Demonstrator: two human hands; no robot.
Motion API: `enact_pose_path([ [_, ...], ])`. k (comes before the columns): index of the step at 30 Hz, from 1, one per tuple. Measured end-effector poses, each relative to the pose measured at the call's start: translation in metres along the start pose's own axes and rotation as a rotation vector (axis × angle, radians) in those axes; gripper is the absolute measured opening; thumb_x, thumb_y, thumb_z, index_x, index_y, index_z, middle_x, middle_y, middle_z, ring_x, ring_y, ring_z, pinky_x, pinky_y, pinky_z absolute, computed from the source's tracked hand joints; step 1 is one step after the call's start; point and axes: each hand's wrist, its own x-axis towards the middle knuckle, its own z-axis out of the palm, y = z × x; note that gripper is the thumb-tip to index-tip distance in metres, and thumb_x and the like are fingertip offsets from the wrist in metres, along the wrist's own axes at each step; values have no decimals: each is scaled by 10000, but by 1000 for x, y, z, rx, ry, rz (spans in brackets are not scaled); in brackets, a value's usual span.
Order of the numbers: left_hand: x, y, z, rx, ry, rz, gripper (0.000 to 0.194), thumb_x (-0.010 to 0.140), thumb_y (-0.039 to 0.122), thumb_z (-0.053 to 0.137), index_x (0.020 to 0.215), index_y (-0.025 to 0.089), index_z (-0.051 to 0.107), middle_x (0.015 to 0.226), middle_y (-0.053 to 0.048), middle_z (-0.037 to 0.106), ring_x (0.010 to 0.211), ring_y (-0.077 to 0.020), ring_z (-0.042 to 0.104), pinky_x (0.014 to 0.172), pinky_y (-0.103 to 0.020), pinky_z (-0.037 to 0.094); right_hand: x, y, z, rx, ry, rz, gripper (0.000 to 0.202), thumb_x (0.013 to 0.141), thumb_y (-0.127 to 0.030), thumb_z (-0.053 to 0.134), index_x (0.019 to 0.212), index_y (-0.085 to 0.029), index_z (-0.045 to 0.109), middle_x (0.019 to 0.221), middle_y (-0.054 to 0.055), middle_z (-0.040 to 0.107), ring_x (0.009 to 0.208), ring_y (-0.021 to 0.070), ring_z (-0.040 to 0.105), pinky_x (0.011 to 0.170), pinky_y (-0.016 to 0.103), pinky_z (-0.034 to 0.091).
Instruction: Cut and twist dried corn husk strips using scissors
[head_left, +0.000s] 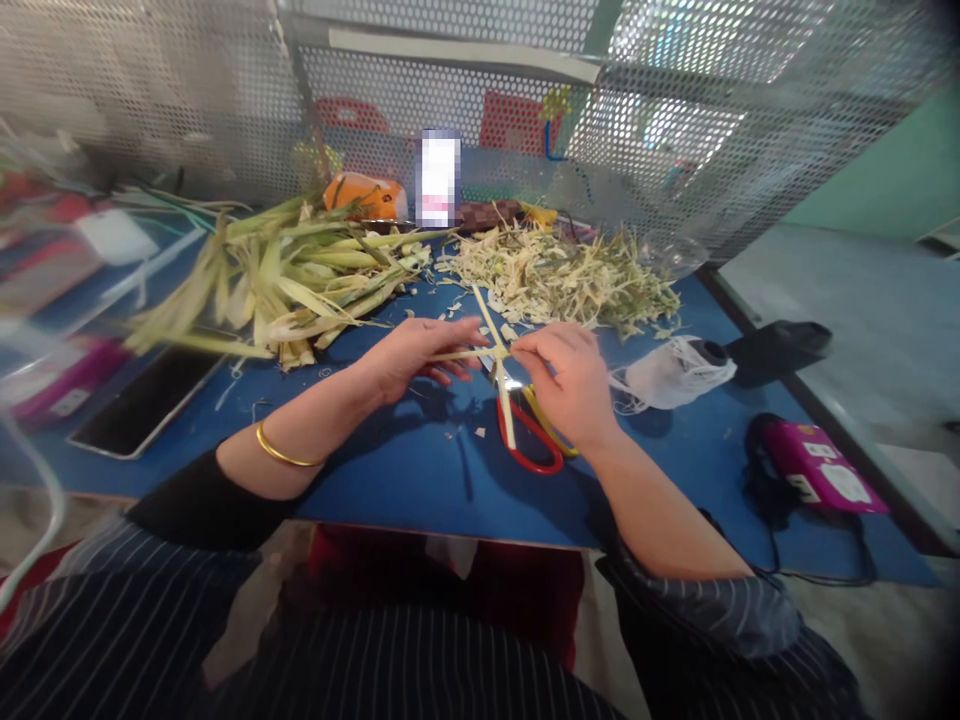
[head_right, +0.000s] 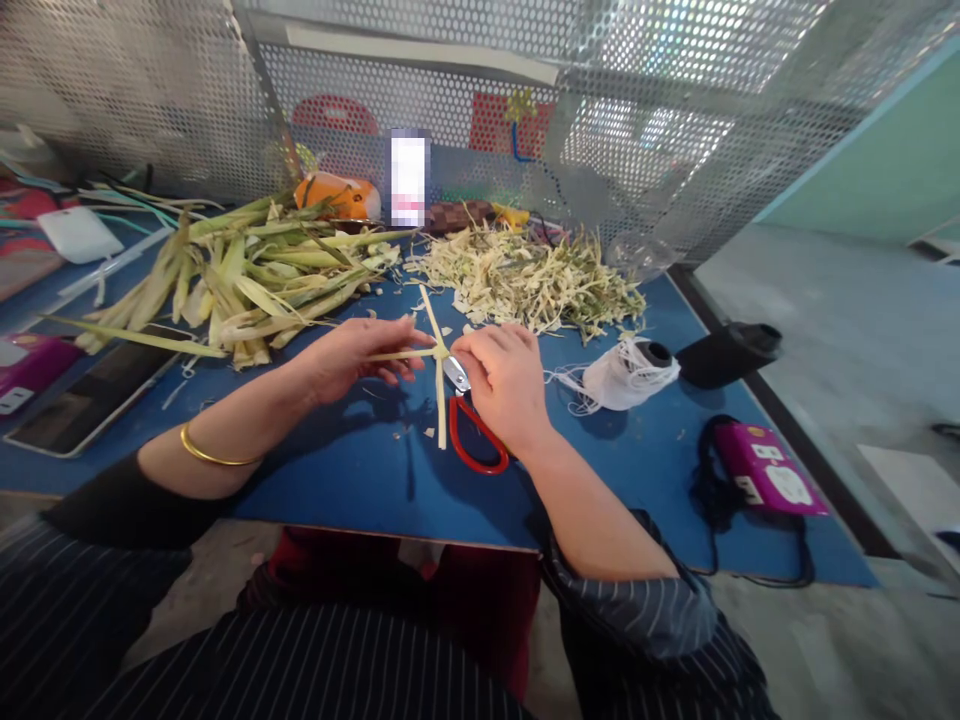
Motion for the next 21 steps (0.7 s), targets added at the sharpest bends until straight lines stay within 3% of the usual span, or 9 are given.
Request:
enact_pose_path([
  [4,-5,0,6,203,-164,48,321,772,414,672,946,147,705,825,-74,720,633,-116,652,549,-201,447,-1,-2,4,-55,-78,-70,165,922,-242,489,840,-217,630,809,9,670,811,168,597,955,375,354],
  [10,-2,-8,9,107,-133,13,322,805,356,650,1050,149,679,911,-91,722,654,-114,667,535,-190,440,-1,1,3,-57,-7,-44,110,905,-245,530,890,-221,637,841,-3,697,824,162,622,983,377,347],
  [13,-2,-6,6,77,-239,-16,404,816,339,636,1187,179,635,1071,-114,701,727,-136,685,578,-218,468,0,3,1,-58,8,-32,136,904,-222,528,826,-222,641,797,-14,690,792,152,620,976,372,353],
  [16,-3,-3,3,151,-312,16,412,795,306,657,1185,175,647,1042,-103,713,777,-146,680,651,-240,478,0,4,1,-51,-26,-22,135,899,-226,537,816,-221,644,795,-16,689,792,151,623,976,374,352],
  [21,-2,-4,7,172,-200,49,424,763,274,685,1164,138,657,979,-114,729,702,-133,659,614,-238,447,-1,4,4,-14,-28,6,121,894,-230,546,820,-227,642,808,-22,694,810,153,628,978,381,350],
])
